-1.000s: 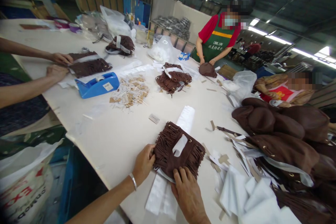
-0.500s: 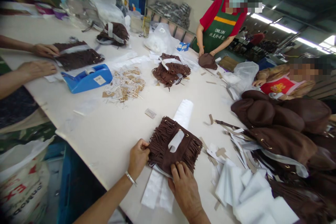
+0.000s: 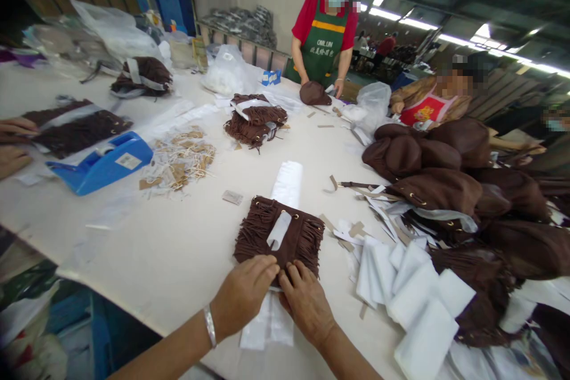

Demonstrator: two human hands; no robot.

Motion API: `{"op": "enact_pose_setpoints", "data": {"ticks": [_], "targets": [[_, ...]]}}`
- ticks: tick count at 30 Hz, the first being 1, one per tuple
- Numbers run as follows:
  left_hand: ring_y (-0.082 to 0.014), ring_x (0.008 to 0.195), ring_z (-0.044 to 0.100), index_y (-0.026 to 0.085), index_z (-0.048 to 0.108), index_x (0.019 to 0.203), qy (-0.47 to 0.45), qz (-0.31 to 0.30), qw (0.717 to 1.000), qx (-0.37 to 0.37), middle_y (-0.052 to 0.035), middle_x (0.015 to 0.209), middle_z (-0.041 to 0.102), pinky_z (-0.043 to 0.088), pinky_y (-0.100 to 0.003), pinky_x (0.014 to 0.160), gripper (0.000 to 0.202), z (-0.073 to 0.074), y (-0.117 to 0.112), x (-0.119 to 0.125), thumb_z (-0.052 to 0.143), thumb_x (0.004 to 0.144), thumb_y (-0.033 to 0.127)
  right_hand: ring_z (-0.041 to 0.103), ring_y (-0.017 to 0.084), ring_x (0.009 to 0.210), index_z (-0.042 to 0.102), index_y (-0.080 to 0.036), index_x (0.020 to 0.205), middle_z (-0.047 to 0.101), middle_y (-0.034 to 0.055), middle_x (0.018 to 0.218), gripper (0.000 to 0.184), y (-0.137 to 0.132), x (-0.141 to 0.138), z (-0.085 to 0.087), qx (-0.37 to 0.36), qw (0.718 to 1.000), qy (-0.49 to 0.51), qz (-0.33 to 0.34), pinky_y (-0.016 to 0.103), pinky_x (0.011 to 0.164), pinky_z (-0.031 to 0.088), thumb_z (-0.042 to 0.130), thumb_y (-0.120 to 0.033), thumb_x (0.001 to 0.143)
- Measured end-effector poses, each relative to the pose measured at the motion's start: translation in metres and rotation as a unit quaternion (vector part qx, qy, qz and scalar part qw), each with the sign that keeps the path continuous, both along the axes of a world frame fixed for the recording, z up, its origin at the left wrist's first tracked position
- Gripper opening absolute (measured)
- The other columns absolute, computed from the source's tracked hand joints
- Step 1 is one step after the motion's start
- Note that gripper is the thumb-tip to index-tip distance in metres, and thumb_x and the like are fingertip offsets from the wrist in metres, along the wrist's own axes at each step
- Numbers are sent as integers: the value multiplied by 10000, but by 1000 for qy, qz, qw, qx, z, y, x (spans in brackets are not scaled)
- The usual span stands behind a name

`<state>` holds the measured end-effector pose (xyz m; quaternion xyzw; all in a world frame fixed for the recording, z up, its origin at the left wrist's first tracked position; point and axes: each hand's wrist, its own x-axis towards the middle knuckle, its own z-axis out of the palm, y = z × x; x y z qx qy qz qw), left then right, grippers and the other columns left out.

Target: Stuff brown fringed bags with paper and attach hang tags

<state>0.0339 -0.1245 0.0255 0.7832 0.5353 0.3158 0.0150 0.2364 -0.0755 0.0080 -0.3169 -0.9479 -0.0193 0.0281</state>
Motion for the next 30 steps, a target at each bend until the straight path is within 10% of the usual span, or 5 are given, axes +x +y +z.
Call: {"op": "enact_pose_setpoints", "data": {"ticks": [5, 10, 19, 26, 30], "targets": [[-251, 1337, 427, 116, 453, 1386, 96, -55, 992, -52, -116, 1408, 520, 306, -428, 1144, 449, -36, 15, 16, 415, 974, 289, 473, 300, 1254, 618, -176, 1153, 596, 112, 1276, 336, -2, 11, -22, 27, 998, 60, -9, 448, 1005, 485, 667, -320, 853], [-238, 1387, 362, 222, 351, 1468, 144, -40, 986, -67, -35, 1485, 446, 247, -476, 1174, 517, -39, 16, 5, 414, 975, 362, 405, 301, 1344, 629, -111, 1103, 582, 168, 1307, 251, -9, 25, -40, 61, 987, 149, 6, 482, 1029, 479, 593, -260, 904], [-266, 1394, 350, 220, 304, 1492, 209, -24, 977, -16, -45, 1532, 367, 300, -485, 1135, 609, -48, 16, 12, 485, 917, 306, 341, 273, 1399, 497, -115, 1322, 464, 172, 1437, 382, 25, -13, 22, 51, 958, 224, -172, 499, 1100, 412, 397, -169, 957], [-241, 1268, 497, 255, 436, 1429, 200, -35, 978, 51, -34, 1401, 545, 246, -425, 1136, 565, -65, 30, 7, 507, 885, 393, 140, 337, 1462, 297, -92, 1473, 198, 199, 1573, 586, 65, -25, -52, 56, 927, 214, -301, 538, 1098, 383, 456, -341, 967], [-234, 1204, 532, 264, 474, 1404, 203, -51, 976, 53, -18, 1362, 581, 210, -417, 1146, 542, -73, 36, 4, 512, 879, 392, 218, 316, 1446, 315, -130, 1467, 269, 172, 1555, 551, 64, -15, -46, 34, 922, 229, -310, 518, 1084, 393, 435, -347, 975]]}}
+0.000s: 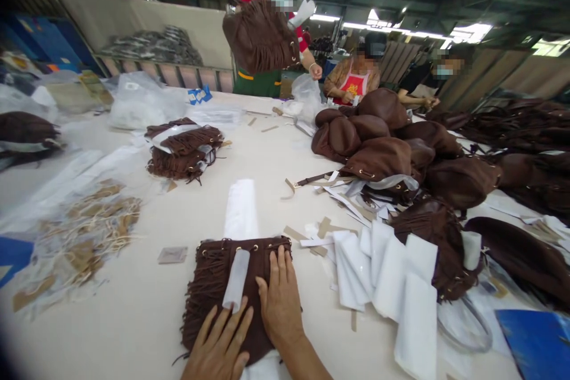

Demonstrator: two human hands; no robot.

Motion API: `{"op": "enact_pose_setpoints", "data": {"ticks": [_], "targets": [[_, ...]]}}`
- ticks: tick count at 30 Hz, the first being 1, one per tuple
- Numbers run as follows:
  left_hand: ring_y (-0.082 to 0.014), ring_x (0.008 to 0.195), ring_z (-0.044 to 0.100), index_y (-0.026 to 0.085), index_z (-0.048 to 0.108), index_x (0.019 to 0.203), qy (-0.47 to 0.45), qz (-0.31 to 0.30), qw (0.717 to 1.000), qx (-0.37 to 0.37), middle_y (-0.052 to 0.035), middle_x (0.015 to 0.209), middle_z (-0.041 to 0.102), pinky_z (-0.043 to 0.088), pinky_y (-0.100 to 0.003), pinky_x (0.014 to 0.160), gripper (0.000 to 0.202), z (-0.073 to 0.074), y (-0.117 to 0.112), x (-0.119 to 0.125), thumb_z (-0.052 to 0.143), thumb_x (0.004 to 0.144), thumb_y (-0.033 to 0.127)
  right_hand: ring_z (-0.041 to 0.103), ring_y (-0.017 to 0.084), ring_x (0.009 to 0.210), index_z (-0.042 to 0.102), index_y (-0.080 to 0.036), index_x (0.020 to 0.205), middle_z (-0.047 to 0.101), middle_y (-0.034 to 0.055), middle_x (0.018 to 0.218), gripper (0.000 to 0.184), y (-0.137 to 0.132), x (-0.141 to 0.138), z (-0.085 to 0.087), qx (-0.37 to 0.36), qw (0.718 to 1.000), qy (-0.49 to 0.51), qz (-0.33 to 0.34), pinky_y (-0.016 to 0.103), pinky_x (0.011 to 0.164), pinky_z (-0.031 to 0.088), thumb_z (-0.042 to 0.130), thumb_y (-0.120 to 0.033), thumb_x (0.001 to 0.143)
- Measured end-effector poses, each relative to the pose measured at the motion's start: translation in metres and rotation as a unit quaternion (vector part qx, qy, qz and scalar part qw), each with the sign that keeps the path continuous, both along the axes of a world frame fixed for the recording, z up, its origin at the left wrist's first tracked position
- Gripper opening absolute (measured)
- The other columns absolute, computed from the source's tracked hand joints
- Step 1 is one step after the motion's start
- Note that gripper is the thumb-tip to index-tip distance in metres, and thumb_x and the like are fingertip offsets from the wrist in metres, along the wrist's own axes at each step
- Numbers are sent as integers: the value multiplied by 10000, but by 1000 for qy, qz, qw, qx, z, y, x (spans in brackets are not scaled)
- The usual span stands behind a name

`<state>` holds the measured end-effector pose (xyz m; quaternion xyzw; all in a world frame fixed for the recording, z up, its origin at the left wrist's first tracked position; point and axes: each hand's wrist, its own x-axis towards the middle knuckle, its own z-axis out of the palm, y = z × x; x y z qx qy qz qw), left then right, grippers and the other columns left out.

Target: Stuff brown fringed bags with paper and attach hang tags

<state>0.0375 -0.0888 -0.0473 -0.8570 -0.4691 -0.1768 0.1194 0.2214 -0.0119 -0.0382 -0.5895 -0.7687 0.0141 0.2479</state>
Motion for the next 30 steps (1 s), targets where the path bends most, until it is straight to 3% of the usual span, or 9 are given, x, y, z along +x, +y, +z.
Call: {"op": "enact_pose_setpoints", "data": {"ticks": [6, 10, 13, 17, 18, 21, 24, 27, 30], "targets": [[-257, 1120, 570, 242, 523, 1361, 6, 15, 1000, -8, -31, 1264, 652, 306, -453, 1077, 534, 7, 0, 11, 491, 897, 505, 389, 346, 1328, 470, -94, 1340, 510, 219, 1366, 479, 47, -18, 47, 30, 996, 9, -80, 531, 1036, 347, 410, -404, 980], [-251, 1029, 615, 224, 538, 1343, -10, -18, 999, -24, -66, 1211, 677, 430, -438, 990, 532, 10, -1, 3, 475, 912, 530, 587, 330, 919, 643, -103, 921, 659, 184, 838, 402, 71, -35, 28, -8, 992, -37, -124, 479, 819, 404, 381, -401, 983], [-186, 1004, 635, 298, 540, 1312, -120, -35, 988, -88, -33, 1172, 689, 505, -332, 919, 376, 24, 6, -28, 452, 956, 384, 554, 293, 840, 615, -137, 871, 619, 144, 796, 394, 73, -33, 7, 8, 990, -8, -144, 418, 762, 385, 356, -410, 988], [-198, 1089, 609, 263, 509, 1308, -353, 238, 880, -213, -67, 1256, 620, 517, -345, 912, 359, 56, 56, -74, 370, 979, 297, 509, 260, 823, 560, -184, 840, 583, 91, 792, 345, 73, -25, 1, 22, 991, 36, -129, 381, 773, 356, 330, -385, 1001], [-201, 1091, 604, 248, 495, 1323, -371, 234, 866, -239, -74, 1291, 597, 503, -356, 934, 372, 62, 75, -82, 371, 979, 318, 502, 256, 812, 554, -189, 839, 577, 85, 785, 339, 74, -24, 2, 24, 991, 39, -127, 376, 768, 350, 329, -382, 1002], [-202, 1149, 570, 247, 583, 1246, -356, 95, 864, -343, -53, 1275, 612, 422, -353, 1033, 348, 73, 130, -96, 413, 961, 351, 494, 247, 792, 550, -195, 838, 567, 74, 771, 342, 75, -24, 5, 25, 991, 51, -124, 363, 752, 342, 311, -368, 1010], [-201, 1111, 588, 246, 641, 1187, -365, -8, 805, -469, -36, 1197, 658, 430, -322, 996, 326, 78, 165, -105, 469, 934, 359, 501, 239, 794, 557, -196, 835, 578, 69, 772, 362, 76, -24, 6, 19, 989, 56, -135, 352, 748, 342, 292, -359, 1020], [-198, 965, 632, 225, 637, 1202, -366, -26, 723, -585, -32, 1111, 693, 480, -284, 857, 371, 80, 182, -113, 555, 878, 385, 506, 229, 782, 549, -196, 794, 581, 64, 753, 366, 77, -22, 7, 25, 986, 48, -156, 342, 741, 340, 310, -357, 1021], [-176, 800, 632, 233, 657, 1154, -303, -7, 706, -640, -1, 946, 718, 465, -234, 716, 366, 79, 190, -117, 596, 839, 410, 500, 217, 744, 537, -200, 769, 578, 51, 721, 349, 80, -17, 9, 31, 988, 8, -151, 335, 737, 331, 335, -337, 1019]]}}
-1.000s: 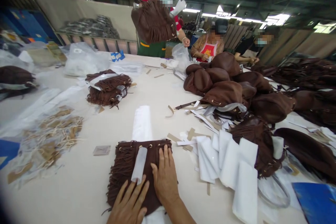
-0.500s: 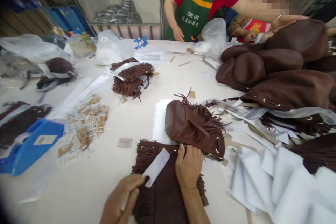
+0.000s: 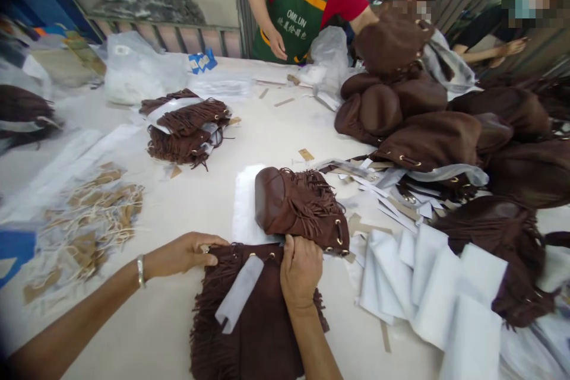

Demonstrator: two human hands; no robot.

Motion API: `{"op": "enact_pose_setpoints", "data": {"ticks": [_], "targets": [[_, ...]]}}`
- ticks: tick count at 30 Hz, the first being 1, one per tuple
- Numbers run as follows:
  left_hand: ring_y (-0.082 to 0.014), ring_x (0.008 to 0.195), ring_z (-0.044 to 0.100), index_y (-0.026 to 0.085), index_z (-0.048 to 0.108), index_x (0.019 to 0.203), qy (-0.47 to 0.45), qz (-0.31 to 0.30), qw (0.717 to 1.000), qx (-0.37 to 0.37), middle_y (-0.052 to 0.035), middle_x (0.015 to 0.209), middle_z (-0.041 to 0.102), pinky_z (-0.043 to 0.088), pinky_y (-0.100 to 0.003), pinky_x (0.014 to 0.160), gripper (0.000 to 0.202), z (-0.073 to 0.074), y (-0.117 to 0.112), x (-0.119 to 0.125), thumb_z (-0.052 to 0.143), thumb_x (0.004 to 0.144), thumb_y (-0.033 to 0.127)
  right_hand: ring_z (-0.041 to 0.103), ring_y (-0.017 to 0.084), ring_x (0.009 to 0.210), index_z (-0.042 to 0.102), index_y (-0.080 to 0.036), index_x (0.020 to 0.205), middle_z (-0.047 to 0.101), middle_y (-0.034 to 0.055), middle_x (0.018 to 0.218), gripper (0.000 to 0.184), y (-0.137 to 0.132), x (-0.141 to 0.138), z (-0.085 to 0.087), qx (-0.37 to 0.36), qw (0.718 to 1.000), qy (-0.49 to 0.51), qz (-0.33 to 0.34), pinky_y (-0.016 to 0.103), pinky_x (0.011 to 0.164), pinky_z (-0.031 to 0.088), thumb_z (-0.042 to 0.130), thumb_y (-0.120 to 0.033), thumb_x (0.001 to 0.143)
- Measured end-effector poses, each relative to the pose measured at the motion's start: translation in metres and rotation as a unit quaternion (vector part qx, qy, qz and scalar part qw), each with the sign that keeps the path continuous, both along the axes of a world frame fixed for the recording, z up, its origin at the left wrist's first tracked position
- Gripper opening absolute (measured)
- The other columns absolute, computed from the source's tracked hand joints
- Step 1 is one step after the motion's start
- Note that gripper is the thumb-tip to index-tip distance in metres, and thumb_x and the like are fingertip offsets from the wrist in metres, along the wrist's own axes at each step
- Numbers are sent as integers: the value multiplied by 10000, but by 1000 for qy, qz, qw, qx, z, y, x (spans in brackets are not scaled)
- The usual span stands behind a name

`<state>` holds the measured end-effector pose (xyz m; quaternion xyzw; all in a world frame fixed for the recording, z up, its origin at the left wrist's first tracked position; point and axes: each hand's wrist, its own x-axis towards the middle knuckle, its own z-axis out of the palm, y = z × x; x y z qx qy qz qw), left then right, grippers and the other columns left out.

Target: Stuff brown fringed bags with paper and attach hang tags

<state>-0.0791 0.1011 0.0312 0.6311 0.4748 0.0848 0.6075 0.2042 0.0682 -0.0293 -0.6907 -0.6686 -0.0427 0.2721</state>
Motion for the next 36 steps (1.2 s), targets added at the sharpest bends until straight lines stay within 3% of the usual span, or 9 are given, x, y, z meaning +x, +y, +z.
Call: {"op": "enact_pose_setpoints", "data": {"ticks": [6, 11, 13, 17, 20, 22, 26, 31, 36], "targets": [[-169, 740, 611, 301, 654, 1017, 188, -61, 964, 177, 48, 811, 686, 366, -211, 658, 235, -16, 7, 4, 602, 849, 456, 480, 187, 652, 519, -195, 742, 558, 27, 639, 319, 10, 22, -5, 8, 996, -84, 18, 316, 710, 317, 395, -328, 1005], [-188, 792, 640, 305, 607, 1118, 254, -64, 931, 252, 24, 950, 694, 405, -246, 683, 271, -21, -9, 8, 546, 905, 461, 491, 175, 635, 538, -178, 771, 577, 28, 641, 319, 15, 28, -12, 22, 995, -91, 21, 308, 699, 309, 380, -318, 1010], [-202, 863, 646, 286, 584, 1188, 282, -45, 908, 308, -14, 1066, 676, 449, -291, 753, 285, -12, -30, 17, 501, 942, 406, 496, 174, 633, 540, -178, 773, 581, 26, 638, 327, 15, 27, -13, 28, 995, -97, 18, 309, 694, 303, 378, -327, 1014], [-261, 1079, 584, 195, 591, 1197, 348, 95, 817, 449, -108, 1176, 625, 427, -443, 961, 297, 20, -100, 55, 452, 969, 322, 513, 175, 644, 533, -179, 763, 593, 32, 652, 362, 14, 26, -12, 34, 994, -98, 25, 308, 694, 297, 354, -355, 1025], [-294, 1123, 548, 183, 649, 1097, 327, 82, 803, 492, -99, 1126, 650, 390, -517, 1012, 250, 41, -150, 98, 508, 941, 317, 520, 178, 639, 532, -178, 770, 600, 36, 658, 374, 13, 24, -11, 32, 994, -97, 33, 307, 684, 293, 339, -367, 1028], [-283, 1090, 567, 172, 662, 1092, 309, 54, 803, 507, -94, 1086, 670, 382, -525, 1035, 260, 42, -169, 124, 496, 942, 303, 523, 181, 631, 533, -177, 773, 603, 39, 654, 371, 11, 23, -10, 35, 994, -97, 37, 308, 674, 289, 339, -364, 1029], [-296, 1276, 467, 148, 562, 1293, 284, -25, 787, 546, -98, 1342, 572, 362, -491, 1087, 404, 9, -176, 147, 483, 938, 324, 524, 180, 601, 549, -170, 803, 609, 40, 640, 348, 14, 28, -9, 44, 991, -105, 65, 308, 649, 277, 347, -342, 1028], [-288, 1402, 311, 241, 291, 1494, 326, -67, 755, 566, -28, 1580, 262, 336, -501, 1104, 643, -42, -174, 134, 535, 905, 327, 516, 171, 555, 566, -167, 761, 593, 31, 585, 359, 21, 37, -8, 60, 983, -126, 115, 300, 627, 291, 374, -326, 1020], [-298, 1354, 381, 285, 304, 1491, 322, -51, 711, 623, -16, 1540, 354, 347, -480, 1065, 695, -66, -172, 127, 584, 858, 347, 602, 172, 743, 619, -173, 892, 673, 52, 780, 232, -2, 45, 24, 87, 971, -152, 164, 292, 750, 379, 430, -258, 994]]}}
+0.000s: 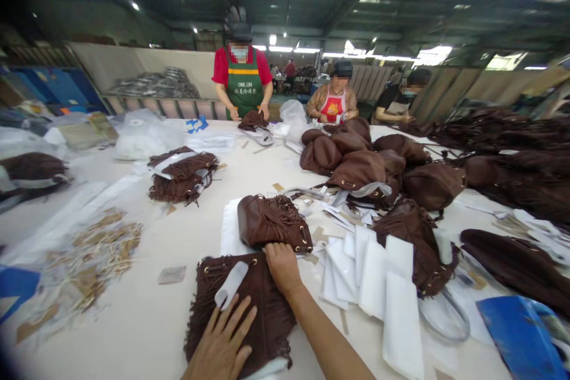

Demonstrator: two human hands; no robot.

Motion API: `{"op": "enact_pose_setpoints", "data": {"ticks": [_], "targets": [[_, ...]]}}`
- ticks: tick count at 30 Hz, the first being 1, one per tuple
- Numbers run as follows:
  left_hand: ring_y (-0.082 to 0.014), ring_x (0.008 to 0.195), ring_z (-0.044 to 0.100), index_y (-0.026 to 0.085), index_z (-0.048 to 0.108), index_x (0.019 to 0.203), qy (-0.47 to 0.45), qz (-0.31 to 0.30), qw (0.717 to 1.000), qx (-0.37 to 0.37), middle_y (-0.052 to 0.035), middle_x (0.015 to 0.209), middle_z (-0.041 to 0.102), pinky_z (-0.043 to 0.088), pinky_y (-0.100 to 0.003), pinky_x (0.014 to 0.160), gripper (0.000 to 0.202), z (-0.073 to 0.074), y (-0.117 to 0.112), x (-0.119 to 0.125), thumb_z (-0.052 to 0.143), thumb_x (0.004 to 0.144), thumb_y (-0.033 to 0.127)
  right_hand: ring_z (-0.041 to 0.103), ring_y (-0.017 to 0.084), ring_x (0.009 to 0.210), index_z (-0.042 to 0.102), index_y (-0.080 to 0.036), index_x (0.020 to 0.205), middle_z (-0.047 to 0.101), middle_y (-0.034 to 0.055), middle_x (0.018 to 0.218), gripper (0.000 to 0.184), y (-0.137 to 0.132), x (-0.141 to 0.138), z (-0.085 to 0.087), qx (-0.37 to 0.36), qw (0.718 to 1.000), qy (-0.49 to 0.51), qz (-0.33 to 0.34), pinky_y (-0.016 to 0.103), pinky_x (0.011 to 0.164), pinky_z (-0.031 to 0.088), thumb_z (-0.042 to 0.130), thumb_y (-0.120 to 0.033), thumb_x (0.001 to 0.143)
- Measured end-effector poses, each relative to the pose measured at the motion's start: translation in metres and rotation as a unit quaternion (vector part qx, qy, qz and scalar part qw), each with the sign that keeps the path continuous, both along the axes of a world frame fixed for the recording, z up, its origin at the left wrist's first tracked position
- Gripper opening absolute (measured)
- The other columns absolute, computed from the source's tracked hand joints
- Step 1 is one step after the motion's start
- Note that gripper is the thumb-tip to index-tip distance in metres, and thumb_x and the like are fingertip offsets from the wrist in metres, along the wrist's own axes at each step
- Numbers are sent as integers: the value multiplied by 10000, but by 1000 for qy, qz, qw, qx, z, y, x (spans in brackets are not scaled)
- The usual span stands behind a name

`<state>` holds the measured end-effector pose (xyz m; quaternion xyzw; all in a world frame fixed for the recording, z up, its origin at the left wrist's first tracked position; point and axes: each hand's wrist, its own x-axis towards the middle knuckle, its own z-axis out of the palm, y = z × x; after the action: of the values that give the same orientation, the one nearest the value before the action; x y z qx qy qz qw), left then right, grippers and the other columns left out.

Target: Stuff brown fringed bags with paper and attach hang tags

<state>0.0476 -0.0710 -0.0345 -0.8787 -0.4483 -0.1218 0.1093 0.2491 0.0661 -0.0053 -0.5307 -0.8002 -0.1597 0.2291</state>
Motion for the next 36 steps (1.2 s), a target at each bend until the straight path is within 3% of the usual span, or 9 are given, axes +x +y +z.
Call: {"op": "enact_pose_setpoints", "data": {"ticks": [2, 5, 10, 15, 22, 26, 29, 33, 36], "targets": [[-302, 1298, 446, 294, 332, 1480, 2, -7, 1000, 30, -15, 1509, 408, 368, -468, 1029, 698, -9, 3, -1, 601, 838, 348, 586, 219, 1047, 600, -197, 1135, 662, 101, 1130, 220, -7, 4, 15, 10, 1000, -2, 8, 346, 920, 378, 489, -278, 964], [-325, 1279, 465, 298, 330, 1481, 16, -7, 999, 29, -17, 1514, 398, 365, -491, 1021, 725, -16, 6, -1, 617, 819, 366, 408, 313, 1312, 363, -194, 1448, 434, 156, 1461, 625, 4, 11, 29, -25, 999, -14, -33, 463, 1037, 335, 603, -291, 878], [-334, 1271, 481, 288, 287, 1498, 22, -1, 1000, -12, -34, 1529, 367, 377, -520, 1022, 741, -5, 2, -2, 605, 837, 395, 601, 216, 1068, 381, -198, 1456, 602, 127, 1297, 604, 49, 31, 44, -126, 986, -107, -3, 332, 860, 480, 461, -73, 871], [-346, 1345, 397, 306, 201, 1518, -1, 24, 996, -82, -43, 1585, 225, 352, -553, 1058, 782, 7, -3, 0, 598, 852, 401, 548, 268, 1151, 415, -198, 1449, 547, 126, 1376, 536, 73, 87, 71, -10, 989, -148, -16, 386, 950, 425, 423, -104, 921], [-357, 1350, 388, 322, 171, 1522, -31, 41, 991, -126, -80, 1600, 156, 345, -585, 1065, 817, 10, -2, -1, 618, 840, 383, 620, 280, 1016, 652, -66, 1146, 672, 197, 1134, 391, 78, 149, 50, -125, 958, -226, -122, 390, 839, 477, 428, 0, 833], [-352, 1346, 395, 321, 179, 1522, -42, 35, 988, -148, -84, 1601, 164, 341, -591, 1074, 783, 15, -1, -1, 596, 864, 400, 484, 404, 1219, 516, 3, 1314, 538, 303, 1300, 456, 24, 98, 67, -64, 968, -162, -178, 547, 921, 427, 393, -84, 884], [-364, 1353, 378, 328, 208, 1515, -50, 48, 984, -166, -76, 1588, 225, 314, -618, 1088, 754, 17, -2, 1, 594, 870, 389, 436, 337, 1297, 368, -116, 1460, 409, 201, 1472, 573, -26, 21, 78, -94, 994, -59, -17, 468, 999, 417, 441, -160, 894], [-369, 1390, 316, 357, 337, 1464, -59, 49, 980, -185, -45, 1492, 413, 264, -649, 1114, 626, 20, -5, 1, 581, 887, 362, 429, 312, 1314, 427, -247, 1428, 412, 130, 1486, 549, -62, -58, 53, -137, 973, -37, 184, 430, 989, 440, 510, -169, 891], [-374, 1436, 207, 349, 383, 1441, -72, 49, 979, -186, -46, 1488, 410, 238, -656, 1127, 591, 27, -6, -1, 585, 885, 364, 485, 301, 1248, 586, -210, 1251, 544, 142, 1344, 343, -66, -60, 26, -121, 968, -25, 220, 424, 974, 463, 538, -195, 912]]}}
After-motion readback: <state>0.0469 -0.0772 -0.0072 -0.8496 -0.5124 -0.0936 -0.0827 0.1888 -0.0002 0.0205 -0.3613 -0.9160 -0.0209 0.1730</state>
